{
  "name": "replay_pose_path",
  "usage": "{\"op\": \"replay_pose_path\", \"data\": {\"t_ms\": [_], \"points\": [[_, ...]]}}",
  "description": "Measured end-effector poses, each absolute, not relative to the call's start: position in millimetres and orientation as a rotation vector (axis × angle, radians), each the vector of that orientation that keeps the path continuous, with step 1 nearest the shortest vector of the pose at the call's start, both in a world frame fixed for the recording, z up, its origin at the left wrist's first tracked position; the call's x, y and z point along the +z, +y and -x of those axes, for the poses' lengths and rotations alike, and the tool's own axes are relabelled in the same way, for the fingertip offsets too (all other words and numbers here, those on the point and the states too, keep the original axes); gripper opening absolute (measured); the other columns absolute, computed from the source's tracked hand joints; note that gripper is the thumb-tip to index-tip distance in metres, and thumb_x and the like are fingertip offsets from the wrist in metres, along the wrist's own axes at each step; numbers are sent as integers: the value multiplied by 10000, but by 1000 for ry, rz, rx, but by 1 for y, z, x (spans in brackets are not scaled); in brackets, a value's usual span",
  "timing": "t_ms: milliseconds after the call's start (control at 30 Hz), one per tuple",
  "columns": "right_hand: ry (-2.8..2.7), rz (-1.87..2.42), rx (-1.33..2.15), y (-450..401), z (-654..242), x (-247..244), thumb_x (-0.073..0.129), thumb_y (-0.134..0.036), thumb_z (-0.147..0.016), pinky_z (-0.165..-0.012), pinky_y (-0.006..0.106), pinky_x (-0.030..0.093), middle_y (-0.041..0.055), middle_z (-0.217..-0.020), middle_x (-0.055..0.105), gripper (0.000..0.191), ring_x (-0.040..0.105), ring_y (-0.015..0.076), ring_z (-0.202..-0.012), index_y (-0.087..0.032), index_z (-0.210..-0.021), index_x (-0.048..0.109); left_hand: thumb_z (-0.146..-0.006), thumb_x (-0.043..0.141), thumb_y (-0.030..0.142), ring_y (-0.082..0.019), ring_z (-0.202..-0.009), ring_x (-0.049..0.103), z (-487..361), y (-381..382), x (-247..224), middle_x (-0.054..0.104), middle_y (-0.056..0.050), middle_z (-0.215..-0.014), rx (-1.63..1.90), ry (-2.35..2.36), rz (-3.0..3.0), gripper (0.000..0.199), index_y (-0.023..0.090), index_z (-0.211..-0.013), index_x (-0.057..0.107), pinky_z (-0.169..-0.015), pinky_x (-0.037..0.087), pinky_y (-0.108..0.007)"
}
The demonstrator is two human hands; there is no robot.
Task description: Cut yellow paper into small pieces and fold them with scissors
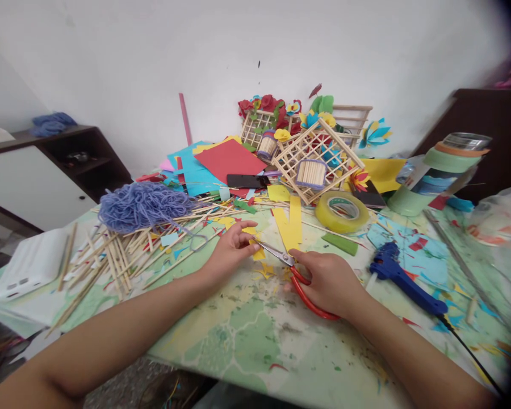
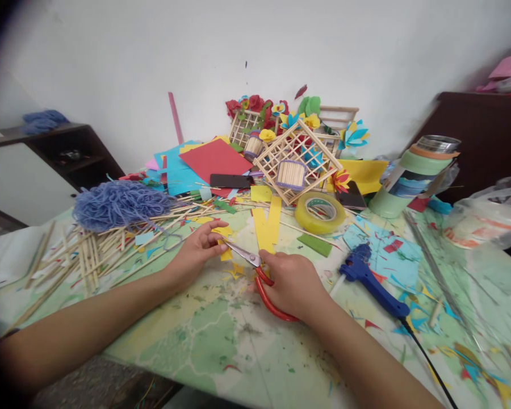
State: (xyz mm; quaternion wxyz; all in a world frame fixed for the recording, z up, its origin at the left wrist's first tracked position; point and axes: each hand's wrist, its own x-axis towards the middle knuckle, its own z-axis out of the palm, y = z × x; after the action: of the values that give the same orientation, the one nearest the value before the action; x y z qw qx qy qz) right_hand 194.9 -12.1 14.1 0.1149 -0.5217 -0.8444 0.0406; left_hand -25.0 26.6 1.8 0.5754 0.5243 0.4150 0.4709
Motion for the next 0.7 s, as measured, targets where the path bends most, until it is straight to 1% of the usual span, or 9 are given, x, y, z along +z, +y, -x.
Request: {"op": "replay_pose_path", "data": {"t_ms": [167, 333, 533, 700], "points": [[-2473, 1505, 104, -11, -195, 12, 471, -635, -768, -526, 249, 323, 38, -733, 665, 605, 567, 162, -589, -210, -1185, 577, -667, 705, 214, -102, -658, 541, 25, 27, 4, 586, 33, -709, 1098, 984, -1251, 511, 198, -1126, 481, -631, 388, -214], [-2473, 1490, 89, -9, -197, 10, 507, -613, -762, -548, 254, 348, 42, -779, 687, 596, 605, 178, -643, -205, -1190, 577, -650, 718, 231, -108, -649, 541, 25, 29, 3, 581, 35, -685, 1103, 988, -1220, 529, 186, -1123, 486, -634, 389, -225], [-2448, 1481, 77, -8, -199, 9, 540, -592, -752, -551, 255, 353, 36, -782, 698, 556, 632, 189, -677, -214, -1156, 596, -687, 693, 234, -93, -626, 519, 27, 31, 1, 560, 43, -670, 1109, 987, -1234, 505, 180, -1136, 469, -613, 375, -217], [-2438, 1476, 78, -8, -199, 8, 524, -585, -765, -534, 250, 342, 34, -755, 696, 554, 606, 166, -614, -208, -1165, 595, -686, 694, 231, -92, -625, 525, 27, 32, 0, 561, 41, -664, 1126, 984, -1239, 491, 184, -1123, 474, -607, 372, -209]]}}
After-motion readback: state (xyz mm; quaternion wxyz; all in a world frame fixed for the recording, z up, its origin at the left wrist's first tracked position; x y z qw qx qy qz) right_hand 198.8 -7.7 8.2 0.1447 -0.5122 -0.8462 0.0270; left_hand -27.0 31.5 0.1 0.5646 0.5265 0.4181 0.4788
